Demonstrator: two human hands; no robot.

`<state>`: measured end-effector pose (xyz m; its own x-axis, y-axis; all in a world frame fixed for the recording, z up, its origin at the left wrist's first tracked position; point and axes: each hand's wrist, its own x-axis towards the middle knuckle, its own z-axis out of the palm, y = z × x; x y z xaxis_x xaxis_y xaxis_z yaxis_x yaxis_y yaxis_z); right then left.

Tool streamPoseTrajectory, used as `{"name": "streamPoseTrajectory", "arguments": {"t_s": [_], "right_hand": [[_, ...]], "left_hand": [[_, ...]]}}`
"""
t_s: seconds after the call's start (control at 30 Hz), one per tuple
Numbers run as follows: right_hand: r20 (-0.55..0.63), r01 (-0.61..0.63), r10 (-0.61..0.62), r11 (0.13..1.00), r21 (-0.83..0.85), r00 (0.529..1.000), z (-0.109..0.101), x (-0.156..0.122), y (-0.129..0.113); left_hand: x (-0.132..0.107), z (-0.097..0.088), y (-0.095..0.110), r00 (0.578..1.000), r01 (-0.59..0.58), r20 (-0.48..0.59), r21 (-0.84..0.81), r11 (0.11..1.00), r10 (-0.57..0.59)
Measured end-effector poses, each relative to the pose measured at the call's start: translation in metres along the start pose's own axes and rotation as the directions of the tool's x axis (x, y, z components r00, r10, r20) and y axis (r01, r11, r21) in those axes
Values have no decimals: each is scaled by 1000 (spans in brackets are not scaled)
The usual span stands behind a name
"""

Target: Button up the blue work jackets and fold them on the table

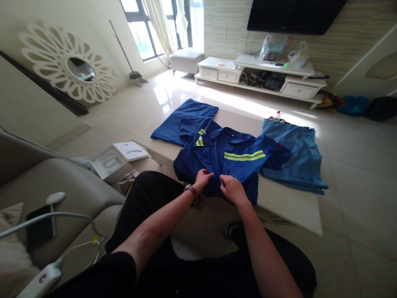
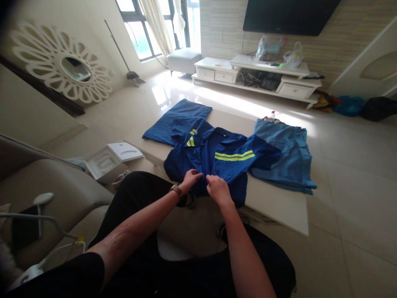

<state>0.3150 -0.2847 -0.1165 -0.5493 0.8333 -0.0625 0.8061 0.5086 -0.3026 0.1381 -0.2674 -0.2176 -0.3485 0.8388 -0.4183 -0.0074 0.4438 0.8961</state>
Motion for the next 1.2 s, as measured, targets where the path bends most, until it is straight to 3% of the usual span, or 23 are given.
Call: {"name": "streamPoseTrajectory", "arguments": {"t_s": [0.17, 0.23, 0.33, 0.43, 0.53, 0.7, 0.9, 1.1, 1.2], "right_hand": [[7, -5, 5, 1000, -5, 1000, 2, -3, 4], [-1, -25, 25, 999, -27, 1000, 4, -3, 7], [-18, -68, 68, 997, -20, 998, 6, -3, 9], [-43, -92, 93, 995, 37, 995, 7, -1, 10], [-90, -100, 108, 991, 93, 990, 9, 2, 10], [-100, -124, 136, 985, 121, 986, 15, 7, 9], [-154, -104, 130, 980, 167, 979, 17, 12, 7], [-315, -24, 118, 958, 287, 942, 11, 13, 6], [-355, -22, 147, 943, 332, 923, 8, 14, 5]], "left_hand": [[7, 9, 12, 994, -83, -65, 129, 988, 92], [3, 7, 16, 973, -200, -65, 247, 948, 222], [-8, 1, 17, 885, -435, 73, 486, 758, 460], [-13, -1, 9, 841, -532, 253, 550, 644, 479], [-10, 1, 1, 838, -546, 311, 506, 668, 449], [0, 1, -1, 871, -492, 244, 447, 747, 427], [-2, -1, 10, 889, -457, 191, 407, 791, 416], [-16, -1, 29, 853, -523, 141, 244, 817, 503], [-20, 0, 37, 837, -540, 201, 163, 825, 508]]}}
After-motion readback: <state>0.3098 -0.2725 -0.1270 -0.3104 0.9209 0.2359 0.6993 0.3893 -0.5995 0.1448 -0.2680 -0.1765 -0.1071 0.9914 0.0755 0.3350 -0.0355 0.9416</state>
